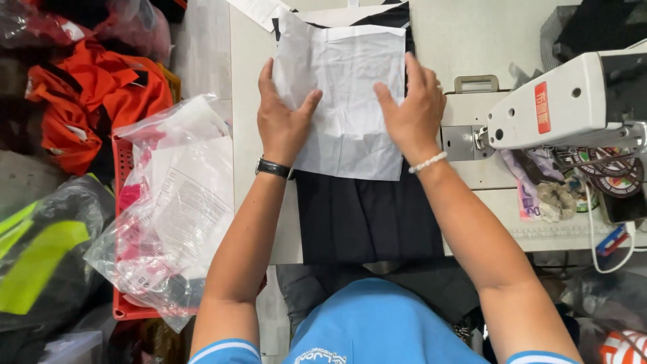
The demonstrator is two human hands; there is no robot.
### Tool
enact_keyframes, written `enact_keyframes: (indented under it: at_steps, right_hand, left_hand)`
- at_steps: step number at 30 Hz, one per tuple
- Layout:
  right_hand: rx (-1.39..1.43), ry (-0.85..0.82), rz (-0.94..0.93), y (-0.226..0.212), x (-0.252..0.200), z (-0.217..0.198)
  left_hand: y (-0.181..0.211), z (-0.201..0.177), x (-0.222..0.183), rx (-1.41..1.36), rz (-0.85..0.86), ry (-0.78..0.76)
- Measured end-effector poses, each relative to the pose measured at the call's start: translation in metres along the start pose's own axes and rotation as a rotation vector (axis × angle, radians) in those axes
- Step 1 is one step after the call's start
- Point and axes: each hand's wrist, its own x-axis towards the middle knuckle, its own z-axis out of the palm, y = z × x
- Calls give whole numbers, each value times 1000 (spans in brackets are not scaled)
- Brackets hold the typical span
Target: Folding a black t-shirt and carefully packing it into a clear plastic bag with labels and inserts.
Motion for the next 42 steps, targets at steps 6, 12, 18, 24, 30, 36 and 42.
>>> enact_keyframes:
  at_steps: [6,12,18,24,30,36,42]
  right_hand:
    - [255,-94,248,21,41,7]
    - [33,103,63,42,66,7]
    - [19,-1,142,44,41,16]
    - [80,115,-92,42,16,16]
    - [-8,-439,-132,23,14,11]
    - [178,103,-325,25,-28,-34]
    - [404,91,-226,60,-245,-113]
  left_hand:
    - [-6,6,-4,264,337,164]
    - [-9,9,1,272,322,34]
    - [-20,14,2,465,313,42]
    - [-6,5,-12,580,454,176]
    - [-13,7,-21,759,820,-11]
    - [-7,-16,-57,647,710,-20]
    - [-18,-87,-223,22,533,-125]
